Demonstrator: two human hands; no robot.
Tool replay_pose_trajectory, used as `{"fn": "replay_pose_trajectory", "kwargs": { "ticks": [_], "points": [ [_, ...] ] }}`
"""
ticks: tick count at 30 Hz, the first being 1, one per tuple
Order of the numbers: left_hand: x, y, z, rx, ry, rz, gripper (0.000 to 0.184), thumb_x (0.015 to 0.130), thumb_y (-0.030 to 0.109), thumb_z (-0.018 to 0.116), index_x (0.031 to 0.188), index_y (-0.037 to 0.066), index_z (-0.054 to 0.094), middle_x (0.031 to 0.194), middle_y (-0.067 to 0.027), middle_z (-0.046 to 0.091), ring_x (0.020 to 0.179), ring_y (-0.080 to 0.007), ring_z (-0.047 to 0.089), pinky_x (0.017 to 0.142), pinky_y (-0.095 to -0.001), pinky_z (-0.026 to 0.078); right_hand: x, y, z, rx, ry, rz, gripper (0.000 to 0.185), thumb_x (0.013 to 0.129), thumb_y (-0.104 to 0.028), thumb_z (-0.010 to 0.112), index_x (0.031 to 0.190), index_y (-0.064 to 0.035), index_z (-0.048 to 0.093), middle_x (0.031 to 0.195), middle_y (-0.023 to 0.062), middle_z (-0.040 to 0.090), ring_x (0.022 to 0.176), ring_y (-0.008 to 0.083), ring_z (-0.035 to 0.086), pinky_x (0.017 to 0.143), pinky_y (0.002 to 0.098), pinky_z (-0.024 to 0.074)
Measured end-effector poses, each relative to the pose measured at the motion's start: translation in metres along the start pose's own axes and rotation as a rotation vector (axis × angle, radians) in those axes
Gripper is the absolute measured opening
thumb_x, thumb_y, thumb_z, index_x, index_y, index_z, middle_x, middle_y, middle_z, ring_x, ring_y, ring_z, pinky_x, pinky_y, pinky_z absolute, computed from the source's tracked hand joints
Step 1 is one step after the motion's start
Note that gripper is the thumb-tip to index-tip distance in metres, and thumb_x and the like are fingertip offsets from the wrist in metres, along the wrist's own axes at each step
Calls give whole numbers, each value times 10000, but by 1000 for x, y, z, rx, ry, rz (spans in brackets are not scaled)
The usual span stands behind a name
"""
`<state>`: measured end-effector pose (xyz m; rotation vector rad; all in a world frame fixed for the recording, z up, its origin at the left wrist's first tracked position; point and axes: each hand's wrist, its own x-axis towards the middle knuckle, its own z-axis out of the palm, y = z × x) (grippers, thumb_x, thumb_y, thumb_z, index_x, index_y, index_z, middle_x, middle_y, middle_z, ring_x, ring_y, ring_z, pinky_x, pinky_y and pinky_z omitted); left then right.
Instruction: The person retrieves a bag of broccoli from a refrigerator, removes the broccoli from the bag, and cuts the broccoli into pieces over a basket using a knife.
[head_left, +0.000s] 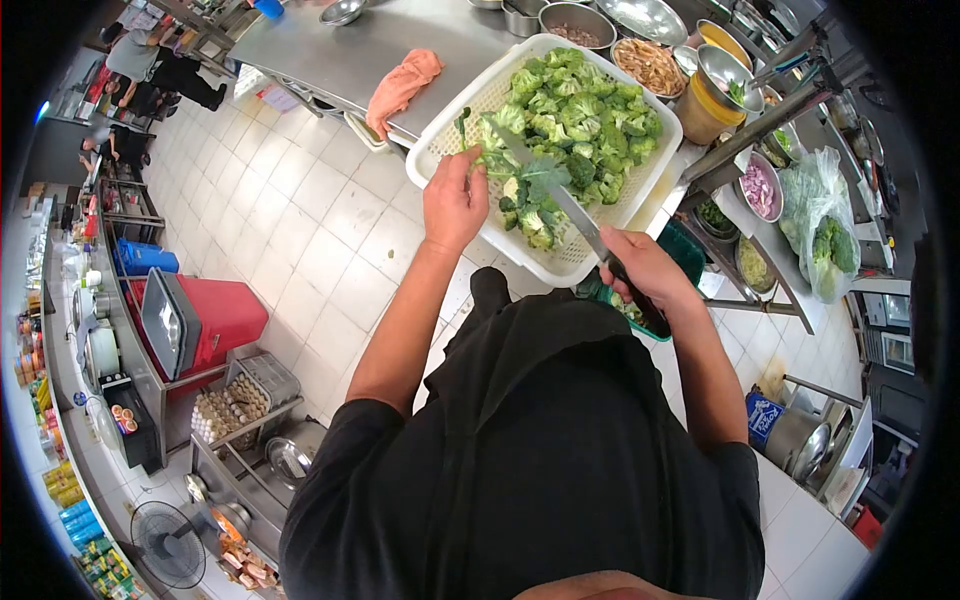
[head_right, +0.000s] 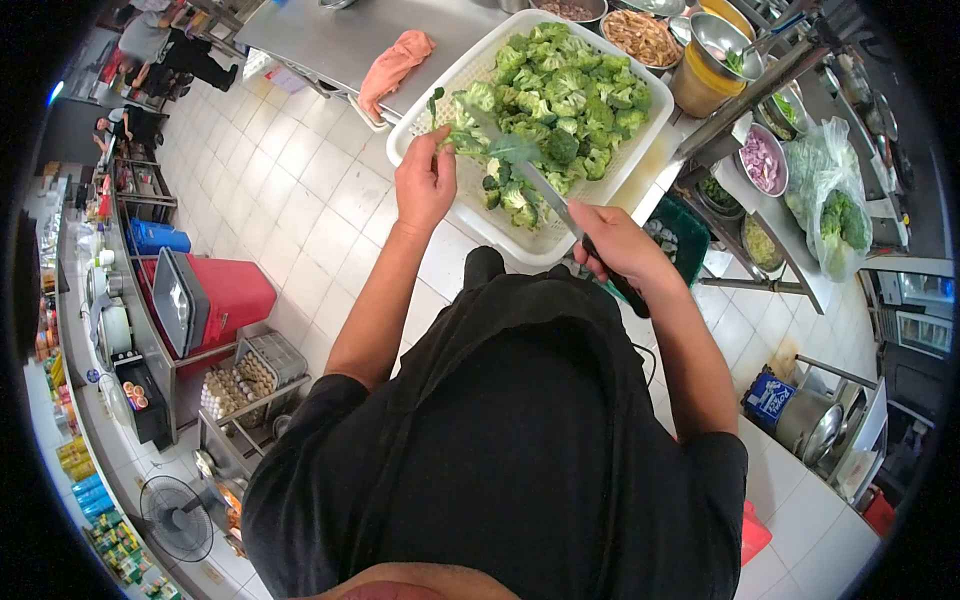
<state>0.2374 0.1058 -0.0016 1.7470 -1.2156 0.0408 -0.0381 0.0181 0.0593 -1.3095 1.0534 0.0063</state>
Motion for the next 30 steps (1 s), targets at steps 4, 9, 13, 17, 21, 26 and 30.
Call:
{"fn": "replay_pose_trajectory", "kwargs": {
  "ticks": [4, 9, 13, 17, 21, 26, 30],
  "points": [
    [-2, -21, 4, -205, -16, -275, 194, 965, 145, 598, 1134, 62, 642, 741, -102, 619, 528, -163, 564, 505, -345, 475, -19, -2, -1, 257, -4, 105, 411, 1043, -465, 489, 886, -88, 536, 639, 40, 596, 448, 77, 478, 395, 245, 401],
    [8, -24, 5, -794, 90, -731, 186, 1020, 210, 533, 1119, 63, 594, 708, -72, 613, 515, -107, 529, 447, -264, 446, -27, 21, 3, 48, 105, -27, 419, 1050, -443, 490, 851, -80, 554, 620, 9, 555, 472, 65, 462, 434, 240, 368],
    [21, -10, -2, -1020, 120, -926, 177, 1024, 231, 507, 1091, 71, 543, 712, -81, 608, 498, -116, 511, 437, -260, 442, -39, 27, 15, -274, 143, -186, 441, 1023, -354, 564, 1356, -69, 607, 768, 68, 685, 720, 159, 660, 719, 275, 508],
    [25, 0, 3, -1195, 85, -1068, 200, 1018, 254, 486, 1126, 86, 500, 758, -92, 597, 522, -120, 500, 453, -253, 394, -36, 24, 31, -378, 272, -387, 392, 995, -292, 606, 1319, -71, 622, 1133, 221, 689, 1040, 344, 701, 894, 348, 522],
    [24, 7, 4, -1370, 14, -1160, 224, 1011, 275, 471, 1155, 103, 471, 799, -114, 588, 533, -117, 447, 472, -252, 357, -24, 30, 31, -453, 380, -522, 383, 981, -292, 621, 1303, -86, 639, 1061, 216, 707, 963, 380, 696, 830, 386, 538],
    [26, 18, -3, -1523, -61, -1175, 234, 1006, 273, 457, 1158, 95, 460, 790, -107, 564, 523, -109, 404, 442, -235, 323, -20, 31, 29, -556, 471, -555, 387, 964, -314, 644, 1310, -142, 652, 880, 207, 697, 813, 392, 678, 708, 442, 528],
    [28, 20, -10, -1603, -109, -1178, 236, 1008, 272, 436, 1152, 87, 457, 786, -93, 539, 518, -100, 380, 429, -222, 309, -13, 34, 29, -657, 567, -605, 398, 957, -328, 654, 1323, -173, 650, 790, 190, 652, 731, 390, 649, 668, 453, 514]
  ]
}}
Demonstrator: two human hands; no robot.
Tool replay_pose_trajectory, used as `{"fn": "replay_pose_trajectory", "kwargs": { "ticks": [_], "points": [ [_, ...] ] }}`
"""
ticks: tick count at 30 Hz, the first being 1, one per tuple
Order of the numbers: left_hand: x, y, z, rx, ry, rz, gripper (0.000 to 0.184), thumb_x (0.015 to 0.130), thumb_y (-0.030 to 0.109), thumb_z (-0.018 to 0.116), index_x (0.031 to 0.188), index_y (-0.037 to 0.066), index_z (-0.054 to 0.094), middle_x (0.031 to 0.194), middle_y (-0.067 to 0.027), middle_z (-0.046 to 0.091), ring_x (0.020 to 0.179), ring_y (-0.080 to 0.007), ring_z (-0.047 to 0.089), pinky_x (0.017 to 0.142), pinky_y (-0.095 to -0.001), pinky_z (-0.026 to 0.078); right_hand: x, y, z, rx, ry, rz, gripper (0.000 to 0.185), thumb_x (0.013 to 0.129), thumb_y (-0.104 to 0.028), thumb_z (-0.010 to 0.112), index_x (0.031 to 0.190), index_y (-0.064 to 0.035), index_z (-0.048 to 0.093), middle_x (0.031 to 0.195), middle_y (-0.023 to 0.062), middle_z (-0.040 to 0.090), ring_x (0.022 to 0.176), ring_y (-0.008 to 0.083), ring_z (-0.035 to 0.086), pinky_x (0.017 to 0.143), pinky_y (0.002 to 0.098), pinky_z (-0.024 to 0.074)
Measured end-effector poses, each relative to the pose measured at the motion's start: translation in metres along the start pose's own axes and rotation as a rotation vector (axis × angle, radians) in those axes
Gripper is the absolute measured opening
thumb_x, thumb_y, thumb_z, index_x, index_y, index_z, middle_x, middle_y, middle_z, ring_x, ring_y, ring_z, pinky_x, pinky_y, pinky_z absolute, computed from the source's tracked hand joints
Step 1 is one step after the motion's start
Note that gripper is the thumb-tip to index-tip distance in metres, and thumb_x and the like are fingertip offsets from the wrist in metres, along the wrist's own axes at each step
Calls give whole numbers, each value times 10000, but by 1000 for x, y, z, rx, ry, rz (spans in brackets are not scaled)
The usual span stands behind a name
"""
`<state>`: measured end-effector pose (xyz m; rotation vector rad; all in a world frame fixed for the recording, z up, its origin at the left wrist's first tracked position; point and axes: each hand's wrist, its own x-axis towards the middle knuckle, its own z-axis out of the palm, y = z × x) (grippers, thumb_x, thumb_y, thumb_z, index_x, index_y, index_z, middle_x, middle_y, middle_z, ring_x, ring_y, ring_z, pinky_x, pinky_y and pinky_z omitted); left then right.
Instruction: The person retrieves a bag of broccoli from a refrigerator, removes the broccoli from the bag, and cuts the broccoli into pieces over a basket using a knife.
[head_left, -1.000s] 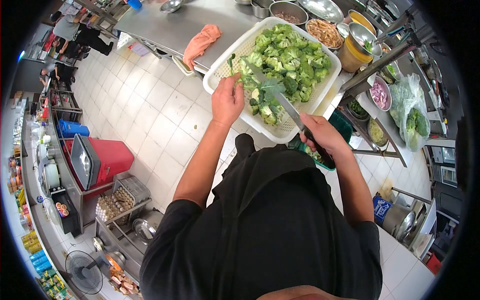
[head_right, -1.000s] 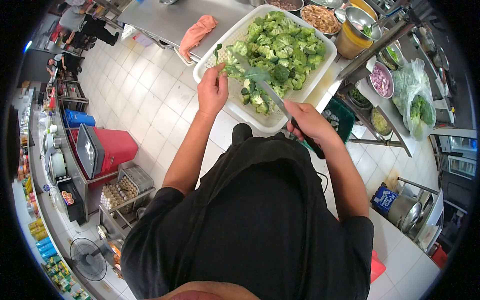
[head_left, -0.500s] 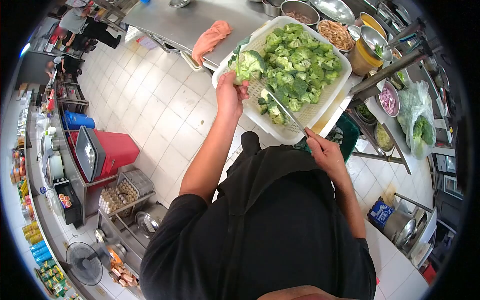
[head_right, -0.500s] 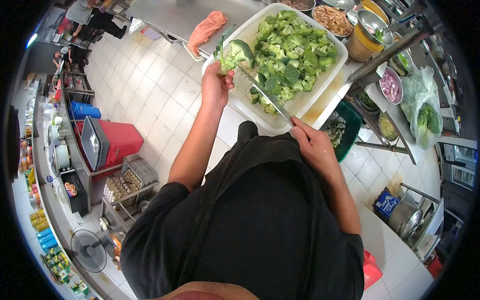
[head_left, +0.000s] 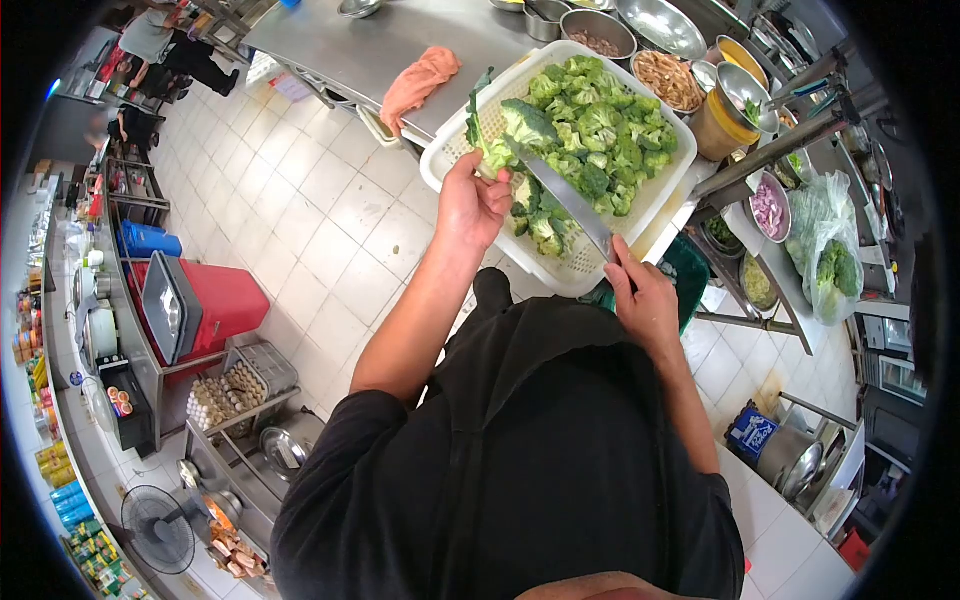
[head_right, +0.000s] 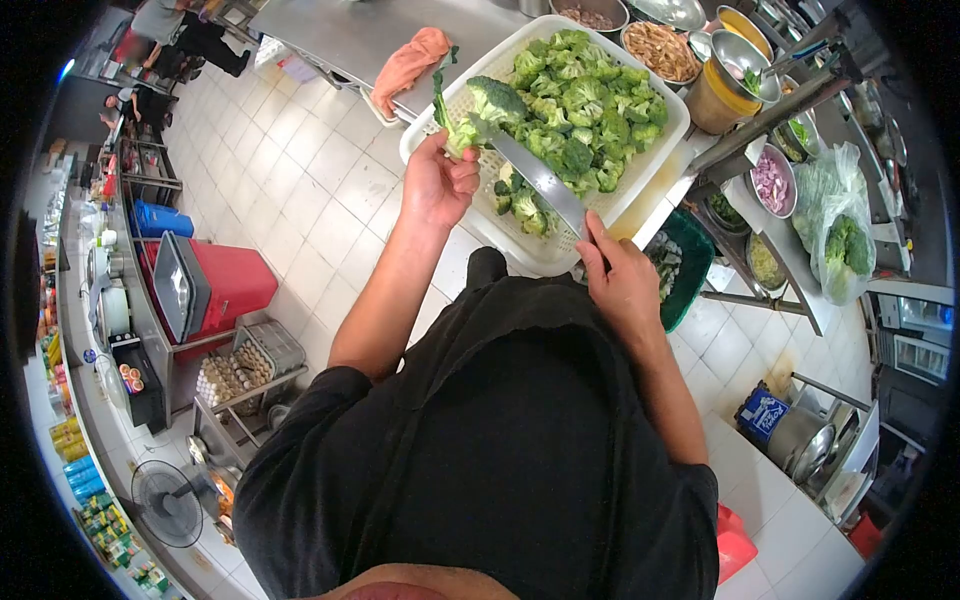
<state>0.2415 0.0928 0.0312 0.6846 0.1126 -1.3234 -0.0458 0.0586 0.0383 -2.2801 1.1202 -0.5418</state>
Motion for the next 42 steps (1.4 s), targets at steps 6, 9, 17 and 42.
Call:
{"fn": "replay_pose_trajectory", "kwargs": {
  "ticks": [6, 9, 17, 42],
  "points": [
    [4, 5, -7, 25, -21, 13, 237, 1014, 273, 422, 1127, 69, 465, 786, -83, 530, 526, -93, 380, 428, -217, 305, 25, -1, 12, 73, 32, 1, 393, 971, -348, 634, 1315, -161, 656, 732, 174, 624, 674, 352, 630, 654, 417, 503],
    [6, 7, -11, 74, -10, 71, 237, 1015, 276, 430, 1116, 66, 468, 788, -84, 538, 529, -95, 389, 436, -220, 312, 29, 14, 21, 375, -113, 95, 410, 999, -367, 597, 1318, -116, 654, 669, 92, 600, 616, 232, 601, 615, 339, 476],
    [-5, 6, -7, 277, 178, 370, 147, 1007, 254, 479, 1066, 120, 465, 774, -76, 570, 546, -98, 418, 463, -253, 344, 4, 7, -14, 506, -378, 395, 430, 1029, -366, 556, 1316, -59, 648, 723, 19, 643, 671, 81, 579, 644, 252, 474],
    [3, -6, -14, 575, 214, 507, 131, 1018, 220, 530, 1103, 120, 529, 696, -27, 553, 510, -68, 464, 396, -238, 338, 40, 3, 9, 479, -320, 298, 432, 1002, -428, 571, 1108, -22, 674, 701, 126, 635, 586, 174, 584, 555, 341, 471]
  ]
}}
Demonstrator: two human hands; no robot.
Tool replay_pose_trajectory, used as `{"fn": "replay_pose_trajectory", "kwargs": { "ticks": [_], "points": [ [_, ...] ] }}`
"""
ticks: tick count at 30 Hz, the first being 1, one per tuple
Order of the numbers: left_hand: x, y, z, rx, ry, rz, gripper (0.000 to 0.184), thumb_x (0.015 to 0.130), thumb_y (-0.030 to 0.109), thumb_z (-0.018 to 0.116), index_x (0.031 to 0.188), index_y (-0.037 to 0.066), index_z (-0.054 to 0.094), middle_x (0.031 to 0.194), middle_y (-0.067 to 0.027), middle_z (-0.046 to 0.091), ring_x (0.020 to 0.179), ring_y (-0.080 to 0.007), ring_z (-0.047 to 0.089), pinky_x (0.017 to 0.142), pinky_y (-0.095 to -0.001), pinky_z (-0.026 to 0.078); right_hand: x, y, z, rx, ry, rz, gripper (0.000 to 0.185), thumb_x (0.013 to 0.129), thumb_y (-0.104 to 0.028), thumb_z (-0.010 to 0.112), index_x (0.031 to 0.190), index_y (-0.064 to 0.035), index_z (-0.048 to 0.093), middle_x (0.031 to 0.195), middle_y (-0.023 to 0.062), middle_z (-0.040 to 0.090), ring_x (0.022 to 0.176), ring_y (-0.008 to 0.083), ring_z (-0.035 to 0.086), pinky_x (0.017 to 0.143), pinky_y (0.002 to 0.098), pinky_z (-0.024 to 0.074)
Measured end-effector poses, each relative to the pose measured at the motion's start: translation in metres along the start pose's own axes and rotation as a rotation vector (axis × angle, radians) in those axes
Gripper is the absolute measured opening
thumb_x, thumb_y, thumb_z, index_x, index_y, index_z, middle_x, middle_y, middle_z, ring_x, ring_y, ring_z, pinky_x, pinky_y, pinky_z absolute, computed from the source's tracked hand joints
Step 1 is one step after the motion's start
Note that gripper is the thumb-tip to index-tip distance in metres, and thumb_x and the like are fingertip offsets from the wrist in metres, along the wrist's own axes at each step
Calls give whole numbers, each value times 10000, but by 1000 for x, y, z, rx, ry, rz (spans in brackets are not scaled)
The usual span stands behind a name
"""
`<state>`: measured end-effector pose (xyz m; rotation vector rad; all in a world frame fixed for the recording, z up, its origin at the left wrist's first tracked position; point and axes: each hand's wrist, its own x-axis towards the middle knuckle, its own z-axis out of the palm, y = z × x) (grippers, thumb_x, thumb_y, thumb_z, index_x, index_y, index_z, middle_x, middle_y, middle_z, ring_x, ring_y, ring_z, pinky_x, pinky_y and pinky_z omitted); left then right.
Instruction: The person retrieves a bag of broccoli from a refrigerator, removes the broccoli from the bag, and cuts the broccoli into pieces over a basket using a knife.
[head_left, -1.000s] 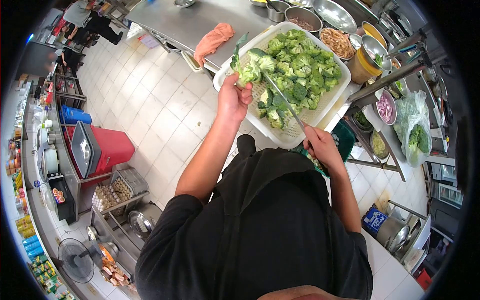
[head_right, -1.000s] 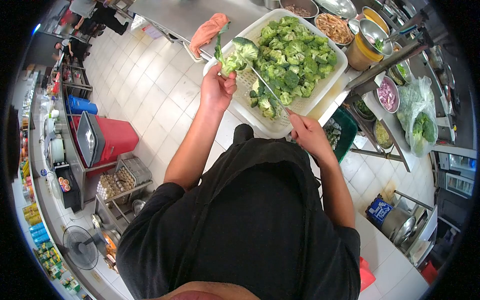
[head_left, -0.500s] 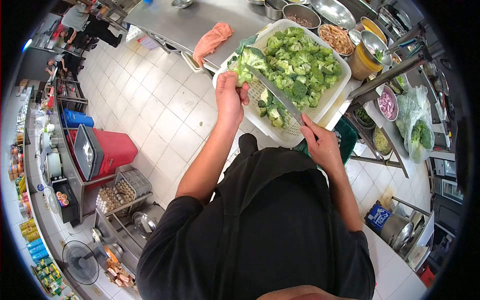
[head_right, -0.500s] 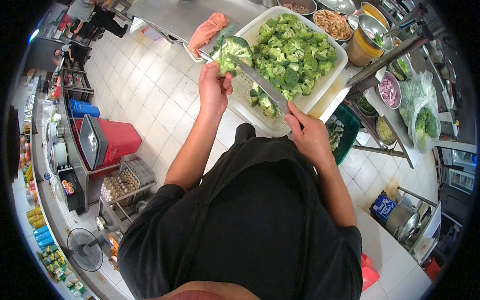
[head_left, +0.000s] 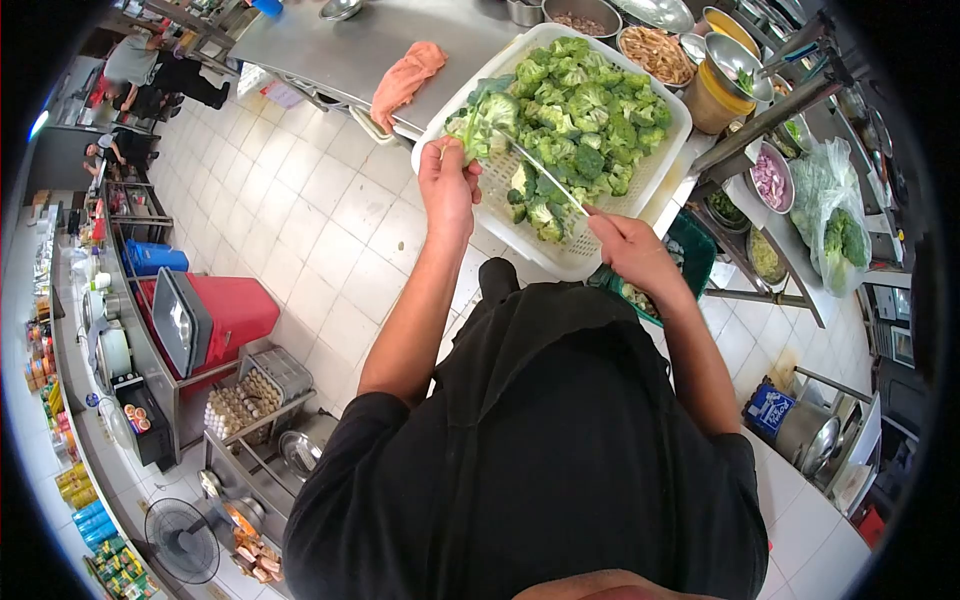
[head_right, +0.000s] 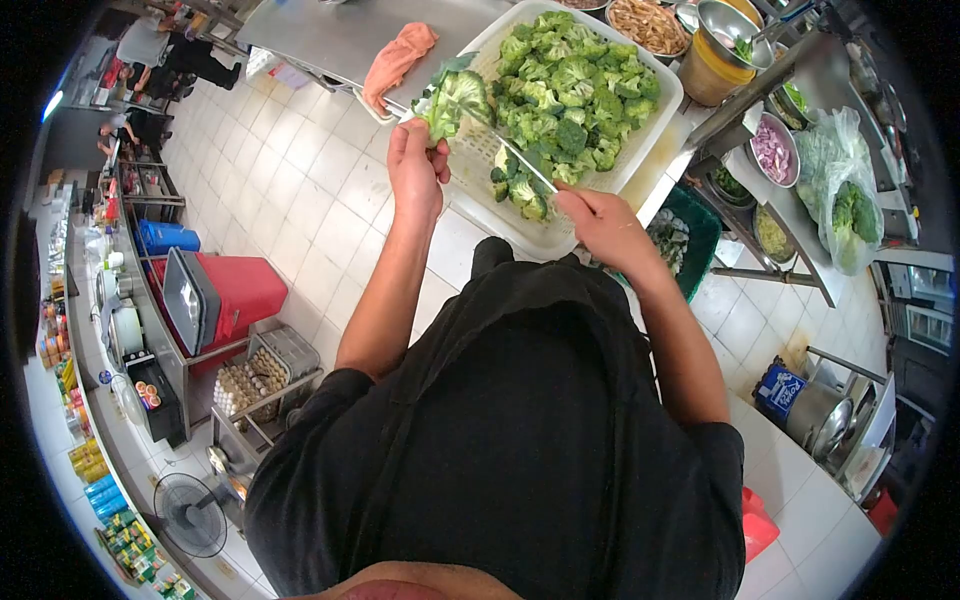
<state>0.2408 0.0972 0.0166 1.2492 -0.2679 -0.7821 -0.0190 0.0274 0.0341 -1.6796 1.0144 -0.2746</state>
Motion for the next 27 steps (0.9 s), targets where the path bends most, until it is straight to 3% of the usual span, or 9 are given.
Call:
{"fn": "replay_pose_trajectory", "kwargs": {
  "ticks": [2, 3, 14, 18, 19, 20, 23, 26, 27],
  "points": [
    [5, -4, 0, 49, 17, 56, 154, 1024, 227, 526, 1121, 107, 526, 699, -19, 547, 524, -68, 475, 403, -241, 361, -9, -13, -17, 282, -196, 392, 458, 1013, -465, 549, 988, -20, 654, 655, 57, 593, 531, 89, 506, 474, 285, 425],
    [6, -3, -1, 72, 21, 79, 156, 1025, 223, 524, 1122, 100, 526, 701, -15, 546, 538, -67, 485, 416, -243, 379, -16, -10, -17, 412, -172, 381, 461, 1023, -501, 516, 897, -63, 586, 658, 2, 564, 487, 57, 450, 424, 225, 363],
    [-6, -9, -11, 559, -235, 575, 233, 1022, 111, 519, 1218, -10, 553, 849, -47, 584, 663, -80, 543, 590, -237, 474, -21, -8, -37, 532, 61, 209, 497, 1015, -476, 551, 1158, -5, 621, 707, 65, 622, 447, 77, 457, 423, 247, 369],
    [-23, -18, 2, 634, -338, 735, 214, 964, 53, 566, 1165, -6, 611, 943, -146, 627, 786, -216, 604, 696, -314, 484, 5, -30, -50, 424, 112, 108, 572, 970, -497, 614, 1193, 30, 616, 745, 107, 649, 428, 85, 449, 418, 260, 363],
    [-30, -16, 6, 631, -401, 704, 233, 934, 25, 571, 1161, 3, 619, 990, -191, 616, 862, -306, 612, 758, -351, 494, 15, -35, -53, 381, 107, 117, 538, 962, -480, 633, 1188, 8, 614, 760, 107, 655, 432, 79, 448, 417, 248, 366],
    [-35, -15, 11, 671, -450, 792, 237, 930, 21, 573, 1161, 5, 620, 1009, -197, 613, 884, -323, 612, 775, -364, 497, 24, -39, -55, 337, 99, 126, 505, 955, -464, 651, 1182, -14, 612, 776, 106, 661, 437, 74, 448, 415, 237, 368],
    [-51, -9, 24, 749, -562, 975, 269, 901, 2, 588, 1169, 9, 621, 1097, -225, 593, 1003, -407, 601, 871, -420, 498, 45, -37, -54, 352, 35, 97, 500, 881, -444, 745, 1144, -32, 642, 737, 35, 615, 438, 69, 452, 412, 229, 350],
    [-56, -12, 24, 762, -565, 969, 305, 887, -8, 598, 1192, 7, 616, 1144, -238, 588, 1037, -410, 598, 912, -419, 490, 48, -37, -48, 416, -3, 9, 441, 865, -386, 770, 1108, -39, 646, 695, -7, 572, 445, 68, 460, 410, 232, 342],
    [-56, -12, 22, 741, -552, 932, 350, 885, -22, 595, 1233, 11, 593, 1181, -229, 583, 1059, -386, 599, 922, -411, 488, 45, -40, -47, 430, 16, 29, 473, 842, -306, 795, 1192, -27, 641, 672, -23, 555, 452, 67, 460, 419, 236, 346]
  ]
}}
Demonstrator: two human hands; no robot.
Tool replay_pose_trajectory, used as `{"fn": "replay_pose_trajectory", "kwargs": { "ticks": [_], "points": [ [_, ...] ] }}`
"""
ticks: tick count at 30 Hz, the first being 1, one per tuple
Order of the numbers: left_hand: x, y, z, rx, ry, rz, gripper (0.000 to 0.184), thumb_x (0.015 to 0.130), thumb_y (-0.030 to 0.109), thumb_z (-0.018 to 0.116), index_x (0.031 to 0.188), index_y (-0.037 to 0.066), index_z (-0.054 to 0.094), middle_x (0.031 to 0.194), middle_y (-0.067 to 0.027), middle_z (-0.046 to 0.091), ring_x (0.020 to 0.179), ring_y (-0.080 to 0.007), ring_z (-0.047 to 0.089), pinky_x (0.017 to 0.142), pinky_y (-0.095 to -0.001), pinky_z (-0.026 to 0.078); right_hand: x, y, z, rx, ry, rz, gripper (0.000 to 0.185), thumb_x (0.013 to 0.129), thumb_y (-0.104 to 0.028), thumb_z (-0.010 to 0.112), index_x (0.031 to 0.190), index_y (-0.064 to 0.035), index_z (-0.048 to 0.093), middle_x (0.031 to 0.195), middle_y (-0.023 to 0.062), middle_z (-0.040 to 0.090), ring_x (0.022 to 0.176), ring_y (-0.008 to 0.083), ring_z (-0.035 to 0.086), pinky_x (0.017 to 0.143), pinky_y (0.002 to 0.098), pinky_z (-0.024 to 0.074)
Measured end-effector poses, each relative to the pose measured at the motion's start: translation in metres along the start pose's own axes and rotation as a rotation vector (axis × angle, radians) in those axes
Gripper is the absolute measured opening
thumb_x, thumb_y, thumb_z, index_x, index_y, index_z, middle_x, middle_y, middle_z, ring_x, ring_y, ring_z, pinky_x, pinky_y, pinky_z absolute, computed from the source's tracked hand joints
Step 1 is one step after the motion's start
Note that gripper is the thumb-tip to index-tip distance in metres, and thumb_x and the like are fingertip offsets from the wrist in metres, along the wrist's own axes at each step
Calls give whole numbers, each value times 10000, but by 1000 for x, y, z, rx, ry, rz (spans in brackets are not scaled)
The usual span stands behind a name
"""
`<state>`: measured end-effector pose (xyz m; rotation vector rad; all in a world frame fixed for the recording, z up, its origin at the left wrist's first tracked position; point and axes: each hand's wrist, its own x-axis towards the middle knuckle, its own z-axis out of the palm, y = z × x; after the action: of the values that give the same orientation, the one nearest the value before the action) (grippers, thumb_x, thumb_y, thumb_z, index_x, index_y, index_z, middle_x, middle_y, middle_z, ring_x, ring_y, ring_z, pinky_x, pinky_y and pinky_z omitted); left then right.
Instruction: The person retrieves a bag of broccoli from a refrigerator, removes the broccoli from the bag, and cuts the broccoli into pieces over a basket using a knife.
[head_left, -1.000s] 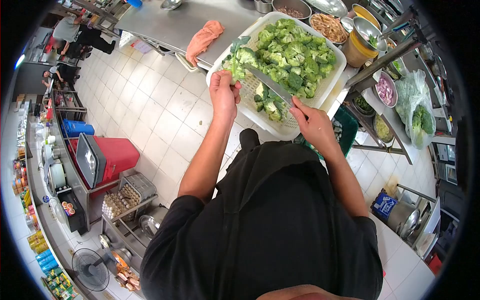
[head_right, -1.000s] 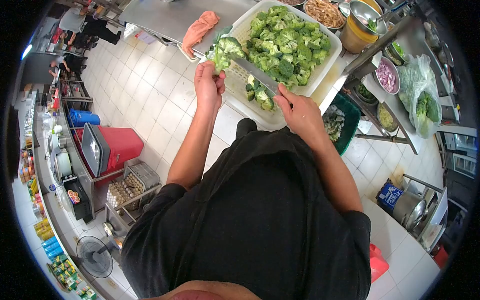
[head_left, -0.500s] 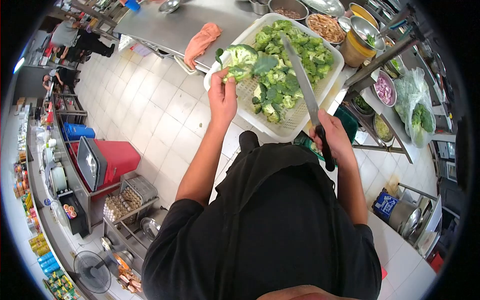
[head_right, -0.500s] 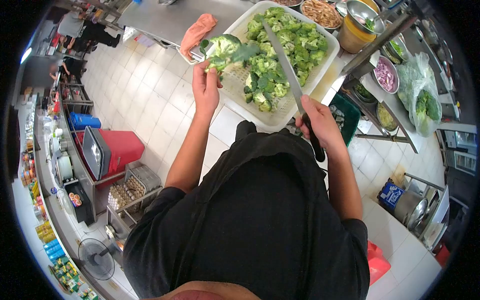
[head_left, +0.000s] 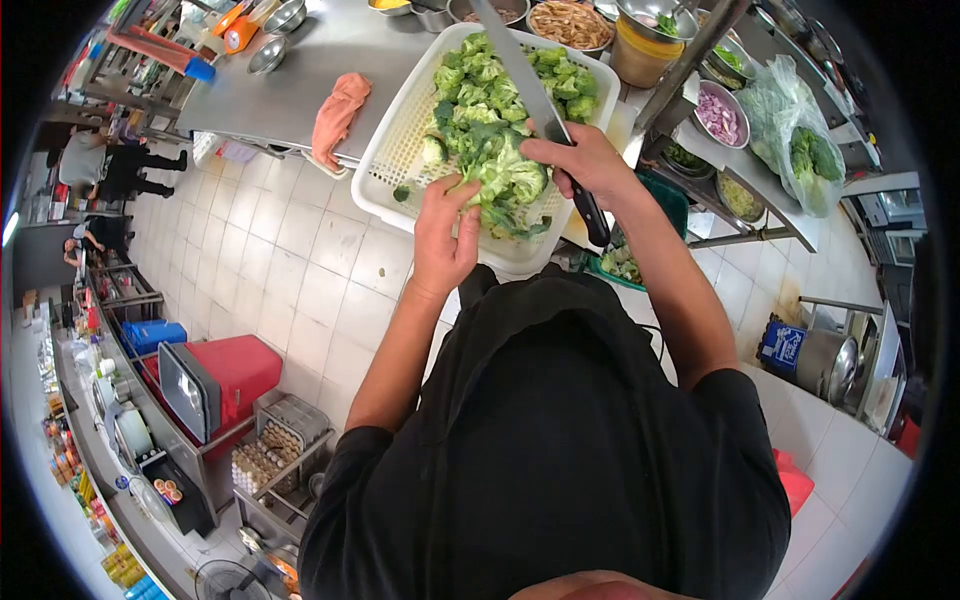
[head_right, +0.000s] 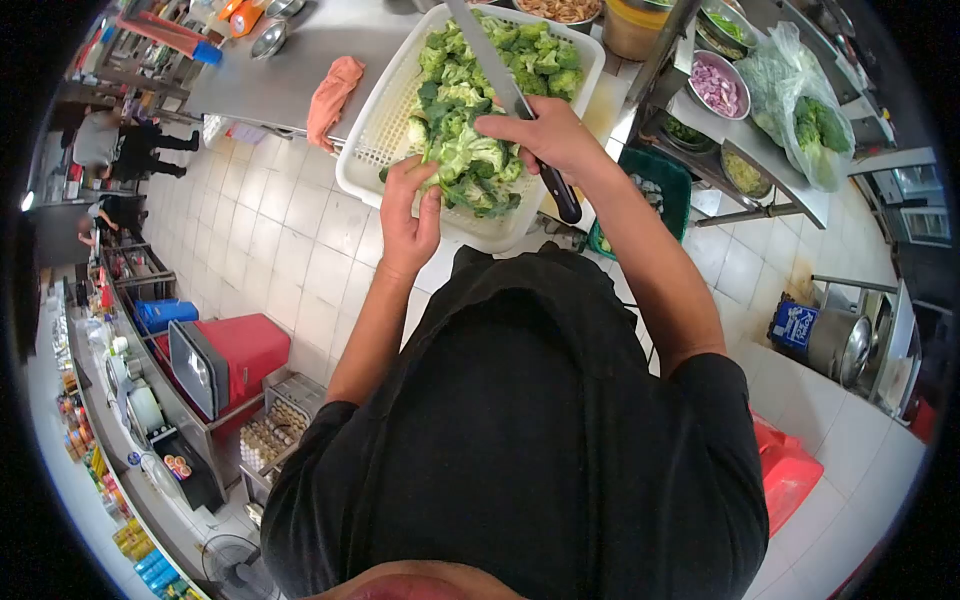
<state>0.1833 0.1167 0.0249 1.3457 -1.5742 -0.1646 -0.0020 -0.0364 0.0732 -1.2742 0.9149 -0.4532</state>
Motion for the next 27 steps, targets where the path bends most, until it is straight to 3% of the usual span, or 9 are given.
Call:
{"fn": "replay_pose_trajectory", "kwargs": {
  "ticks": [4, 6, 11, 13, 14, 17, 23, 25, 27],
  "points": [
    [-11, -1, 8, -282, 137, -202, 556, 873, -83, 580, 1403, 28, 456, 1329, -173, 542, 1161, -272, 570, 974, -372, 468, -4, 7, 7, 27, 25, -108, 723, 764, -256, 871, 1351, 28, 558, 698, -15, 572, 485, 60, 471, 447, 240, 387],
    [-12, -3, 11, -375, 166, -279, 716, 859, -134, 560, 1506, 44, 310, 1389, -114, 497, 1252, -192, 500, 1035, -335, 429, -5, 9, 15, 80, 48, -177, 721, 766, -239, 866, 1354, 31, 549, 741, -9, 588, 501, 61, 482, 452, 238, 392],
    [-10, 6, 16, -805, 247, -535, 689, 841, -133, 534, 1482, 29, 339, 1331, -120, 529, 1220, -220, 535, 1056, -364, 431, -3, 16, 19, 122, 85, -212, 765, 747, -224, 875, 1374, 39, 524, 870, 40, 626, 553, 66, 519, 448, 233, 408],
    [-13, 4, 18, -961, 236, -690, 675, 839, -102, 514, 1478, 40, 348, 1328, -132, 544, 1182, -237, 567, 1059, -400, 439, -4, 16, 21, 49, 103, -219, 778, 745, -231, 878, 1380, 40, 518, 925, 68, 642, 635, 87, 568, 520, 236, 461],
    [-14, 4, 20, -1004, 259, -738, 597, 884, -80, 520, 1450, 26, 365, 1242, -105, 585, 1132, -206, 589, 973, -326, 465, -4, 17, 22, 14, 113, -219, 785, 744, -234, 879, 1383, 41, 514, 952, 83, 650, 676, 97, 593, 556, 238, 487],
    [-15, 5, 20, -1098, 255, -793, 537, 916, -24, 514, 1434, 40, 384, 1231, -101, 595, 1074, -190, 603, 875, -291, 466, 3, 33, 24, -67, 147, -356, 815, 746, -251, 882, 1397, 52, 497, 1035, 112, 661, 836, 132, 630, 724, 262, 528],
    [-13, 0, 19, -1049, 264, -864, 356, 996, 126, 546, 1337, 78, 454, 1103, -59, 638, 920, -139, 626, 770, -273, 475, -4, 33, 24, -96, 157, -274, 639, 809, -256, 837, 1338, 4, 592, 1040, 59, 684, 905, 102, 615, 807, 265, 512],
    [-6, 4, 20, -1073, 310, -917, 306, 1009, 157, 547, 1297, 86, 473, 1069, -54, 643, 891, -134, 625, 717, -286, 492, -17, 25, 17, -325, 214, -218, 342, 934, -251, 691, 1143, 17, 656, 882, 119, 668, 779, 180, 617, 728, 319, 497],
    [-2, 3, 20, -1090, 371, -940, 274, 1015, 169, 545, 1270, 92, 485, 1049, -52, 645, 870, -134, 624, 674, -301, 506, -39, 18, 9, -635, 242, -233, 290, 980, -249, 619, 1039, 32, 651, 800, 179, 636, 716, 283, 620, 692, 372, 487]
  ]
}}
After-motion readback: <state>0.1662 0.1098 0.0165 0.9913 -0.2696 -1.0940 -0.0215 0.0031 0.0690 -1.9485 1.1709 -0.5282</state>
